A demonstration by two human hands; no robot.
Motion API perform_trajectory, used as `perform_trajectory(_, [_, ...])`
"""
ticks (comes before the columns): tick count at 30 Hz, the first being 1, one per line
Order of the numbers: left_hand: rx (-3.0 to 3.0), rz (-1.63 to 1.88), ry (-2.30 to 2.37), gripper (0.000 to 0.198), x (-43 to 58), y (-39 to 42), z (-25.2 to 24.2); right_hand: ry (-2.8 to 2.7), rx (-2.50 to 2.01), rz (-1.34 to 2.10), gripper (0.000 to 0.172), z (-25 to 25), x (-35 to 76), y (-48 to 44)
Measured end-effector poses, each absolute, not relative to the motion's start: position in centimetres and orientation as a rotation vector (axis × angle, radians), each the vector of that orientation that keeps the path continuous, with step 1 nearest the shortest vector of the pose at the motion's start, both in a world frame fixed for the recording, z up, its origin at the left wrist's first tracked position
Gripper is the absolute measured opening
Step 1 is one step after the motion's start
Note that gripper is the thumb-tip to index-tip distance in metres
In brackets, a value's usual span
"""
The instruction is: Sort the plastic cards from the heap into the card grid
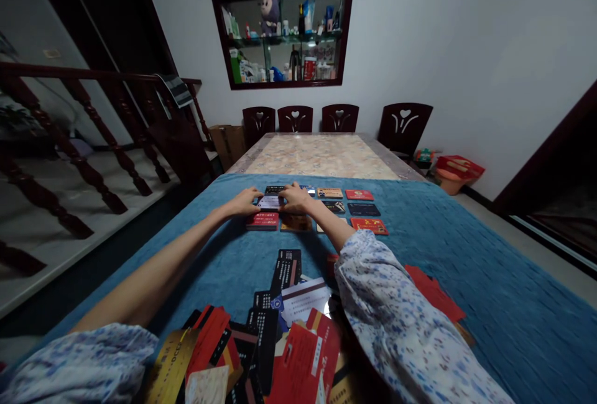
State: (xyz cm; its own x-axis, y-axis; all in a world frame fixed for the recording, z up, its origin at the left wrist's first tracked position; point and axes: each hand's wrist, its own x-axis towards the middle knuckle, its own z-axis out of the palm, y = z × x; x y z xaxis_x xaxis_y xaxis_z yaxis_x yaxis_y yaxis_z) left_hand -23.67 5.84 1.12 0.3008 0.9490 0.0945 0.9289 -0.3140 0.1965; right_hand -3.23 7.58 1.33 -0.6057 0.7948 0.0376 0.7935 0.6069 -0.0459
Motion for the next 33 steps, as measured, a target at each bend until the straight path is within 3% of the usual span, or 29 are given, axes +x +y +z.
perform_trajectory(24, [2.325, 0.194, 1.72, 0.016, -24.0, 7.9, 0.1, -2.828, -1.431, 0.071, 0.038, 0.4, -4.3, 9.1])
perform_trajectory(33, [2.306, 0.192, 1.704, 0.018, -23.9, 8.1, -0.1, -2.864, -1.384, 0.059, 0.037, 0.7, -4.1, 8.9])
